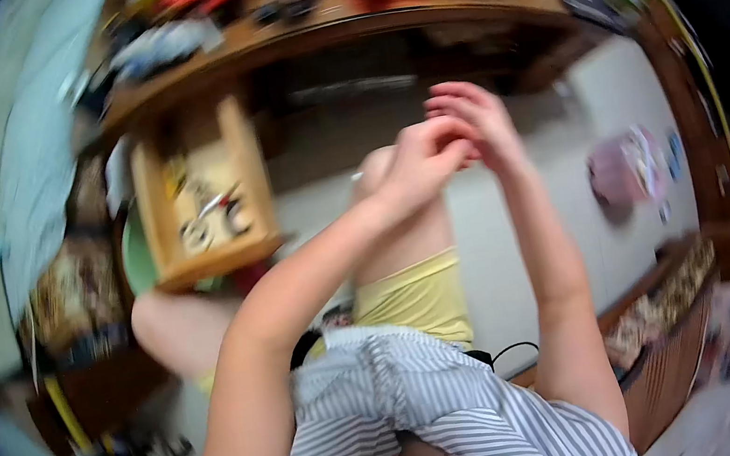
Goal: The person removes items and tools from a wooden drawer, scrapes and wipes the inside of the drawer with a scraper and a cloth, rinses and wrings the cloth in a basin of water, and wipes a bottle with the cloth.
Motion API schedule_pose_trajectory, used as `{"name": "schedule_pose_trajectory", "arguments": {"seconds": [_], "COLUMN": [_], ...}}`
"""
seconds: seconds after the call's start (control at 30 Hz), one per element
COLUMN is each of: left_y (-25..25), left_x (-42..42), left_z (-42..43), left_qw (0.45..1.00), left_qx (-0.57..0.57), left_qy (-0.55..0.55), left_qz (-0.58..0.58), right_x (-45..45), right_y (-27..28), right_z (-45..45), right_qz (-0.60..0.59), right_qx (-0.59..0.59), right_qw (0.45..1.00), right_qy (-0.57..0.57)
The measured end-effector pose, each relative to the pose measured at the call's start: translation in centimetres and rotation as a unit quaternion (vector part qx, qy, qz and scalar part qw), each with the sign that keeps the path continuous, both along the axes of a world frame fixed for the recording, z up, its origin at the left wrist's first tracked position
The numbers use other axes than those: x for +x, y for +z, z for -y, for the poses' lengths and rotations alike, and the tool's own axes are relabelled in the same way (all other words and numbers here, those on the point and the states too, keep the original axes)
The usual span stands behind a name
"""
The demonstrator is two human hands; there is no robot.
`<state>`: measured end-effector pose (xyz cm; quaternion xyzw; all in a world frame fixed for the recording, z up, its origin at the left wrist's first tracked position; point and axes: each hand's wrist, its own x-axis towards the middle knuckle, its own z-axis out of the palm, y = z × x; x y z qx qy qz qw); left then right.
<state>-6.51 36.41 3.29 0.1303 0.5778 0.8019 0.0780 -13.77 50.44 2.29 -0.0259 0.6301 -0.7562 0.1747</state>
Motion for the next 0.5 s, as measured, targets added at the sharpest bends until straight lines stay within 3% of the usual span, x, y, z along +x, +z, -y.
{"name": "schedule_pose_trajectory", "arguments": {"seconds": [0.1,0.2,0.37,0.4,0.5], "left_y": [0.9,3.1,4.2,3.3,2.1], "left_x": [2.2,4.4,7.0,6.6,6.8], "left_z": [5.6,12.8,27.6,30.2,34.3], "left_qw": [0.997,0.987,0.934,0.91,0.863], "left_qx": [-0.019,-0.017,-0.167,-0.191,-0.182], "left_qy": [0.08,0.16,0.314,0.36,0.469], "left_qz": [-0.012,-0.027,-0.031,-0.08,-0.046], "right_x": [1.4,2.3,5.3,5.8,7.2], "right_y": [3.6,3.6,3.2,3.0,4.1], "right_z": [5.6,10.8,19.5,20.7,24.7], "right_qz": [-0.009,-0.064,-0.152,-0.199,-0.348], "right_qx": [0.017,0.051,0.124,0.161,0.316], "right_qw": [0.996,0.98,0.932,0.913,0.807], "right_qy": [0.09,0.182,0.306,0.319,0.357]}}
